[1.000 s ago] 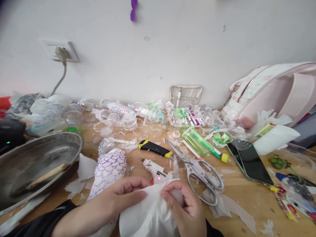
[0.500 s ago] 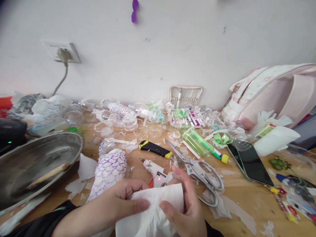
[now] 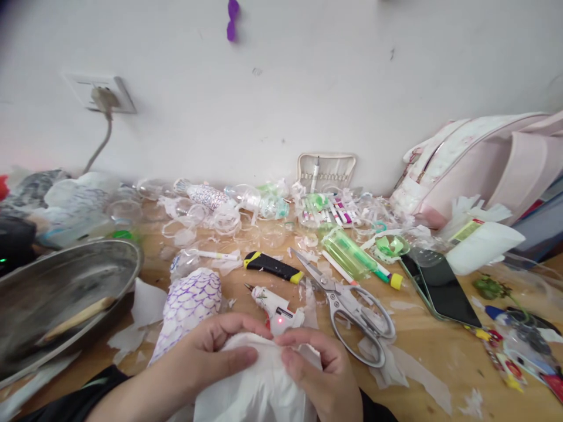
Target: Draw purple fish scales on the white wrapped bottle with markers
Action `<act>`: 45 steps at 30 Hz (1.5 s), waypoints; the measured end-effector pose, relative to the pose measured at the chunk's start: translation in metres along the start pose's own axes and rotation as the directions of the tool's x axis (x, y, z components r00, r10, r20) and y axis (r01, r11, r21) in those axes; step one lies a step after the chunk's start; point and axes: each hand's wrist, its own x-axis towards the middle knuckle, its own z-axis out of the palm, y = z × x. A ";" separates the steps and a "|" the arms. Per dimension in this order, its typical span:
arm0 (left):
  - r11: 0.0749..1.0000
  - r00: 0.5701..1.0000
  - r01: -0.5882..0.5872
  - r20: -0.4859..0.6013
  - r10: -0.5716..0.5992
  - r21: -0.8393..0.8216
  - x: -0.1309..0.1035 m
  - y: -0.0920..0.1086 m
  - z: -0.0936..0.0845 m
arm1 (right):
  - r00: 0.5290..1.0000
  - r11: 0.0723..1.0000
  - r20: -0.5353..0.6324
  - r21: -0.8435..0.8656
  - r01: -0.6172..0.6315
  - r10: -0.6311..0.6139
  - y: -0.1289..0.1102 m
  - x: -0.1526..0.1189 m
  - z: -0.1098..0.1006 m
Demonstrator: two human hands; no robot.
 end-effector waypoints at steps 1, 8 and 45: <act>1.000 1.000 -0.023 -0.018 0.024 0.021 0.000 0.000 0.000 | 0.998 0.997 0.006 -0.048 0.061 -0.061 -0.001 0.001 0.000; 0.995 0.999 -0.014 -0.049 0.019 0.094 -0.001 0.003 0.000 | 0.948 0.911 0.023 -0.268 0.313 -0.319 -0.001 0.003 -0.002; 0.991 0.990 -0.116 0.078 0.121 -0.070 0.000 -0.001 -0.006 | 0.787 0.695 0.243 -0.373 0.615 -0.567 -0.002 0.012 -0.009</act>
